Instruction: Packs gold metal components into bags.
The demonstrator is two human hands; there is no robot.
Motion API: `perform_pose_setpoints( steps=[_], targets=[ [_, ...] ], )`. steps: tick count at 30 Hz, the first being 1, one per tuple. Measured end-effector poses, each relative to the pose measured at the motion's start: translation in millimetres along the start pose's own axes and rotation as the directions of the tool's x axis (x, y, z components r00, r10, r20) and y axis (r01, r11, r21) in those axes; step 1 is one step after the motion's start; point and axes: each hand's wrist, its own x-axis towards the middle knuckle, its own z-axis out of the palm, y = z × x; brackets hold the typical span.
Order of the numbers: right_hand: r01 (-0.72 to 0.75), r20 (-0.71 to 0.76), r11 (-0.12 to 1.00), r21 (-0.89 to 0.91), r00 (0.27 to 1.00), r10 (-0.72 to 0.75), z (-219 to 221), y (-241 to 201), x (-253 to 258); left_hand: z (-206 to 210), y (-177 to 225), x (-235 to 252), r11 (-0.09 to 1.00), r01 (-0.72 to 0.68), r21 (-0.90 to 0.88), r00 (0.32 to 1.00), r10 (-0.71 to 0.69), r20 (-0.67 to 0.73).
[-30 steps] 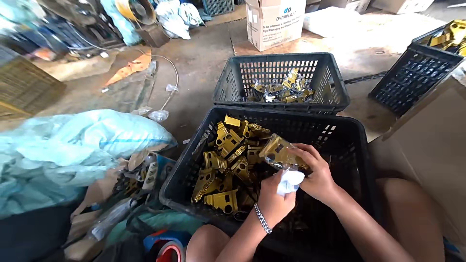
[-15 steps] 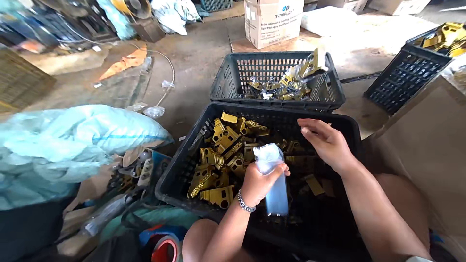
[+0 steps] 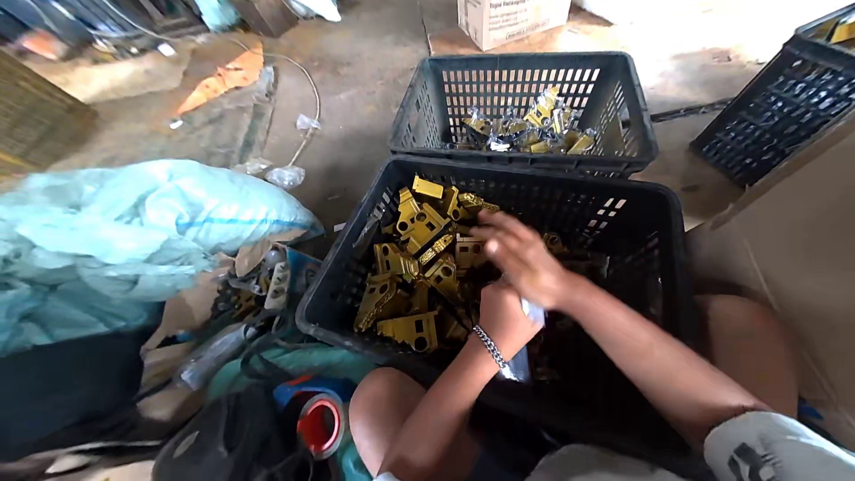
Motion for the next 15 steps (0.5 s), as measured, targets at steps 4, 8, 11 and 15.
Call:
perform_pose_setpoints(
  steps=[4, 8, 11, 15],
  targets=[
    [-0.43, -0.134, 0.887, 0.168, 0.881, 0.453, -32, 34, 14, 1, 2, 6, 0.98, 0.006, -0.199, 1.0, -0.009, -0.015],
    [-0.102, -0.151, 0.96, 0.263, 0.978, 0.145, -1, -2, -18, -3, 10, 6, 0.987, 0.161, -0.005, 0.96, -0.156, 0.231],
    [-0.275, -0.068, 0.92, 0.278, 0.95, 0.305, 4, 22, -18, 1, 8, -7, 1.0, -0.015, -0.017, 0.996, 0.016, 0.085],
    [-0.09, -0.168, 0.984, 0.156, 0.979, 0.116, 14, -15, -24, -14, 17, 5, 0.97, 0.239, 0.053, 0.906, -0.243, 0.346]
  ],
)
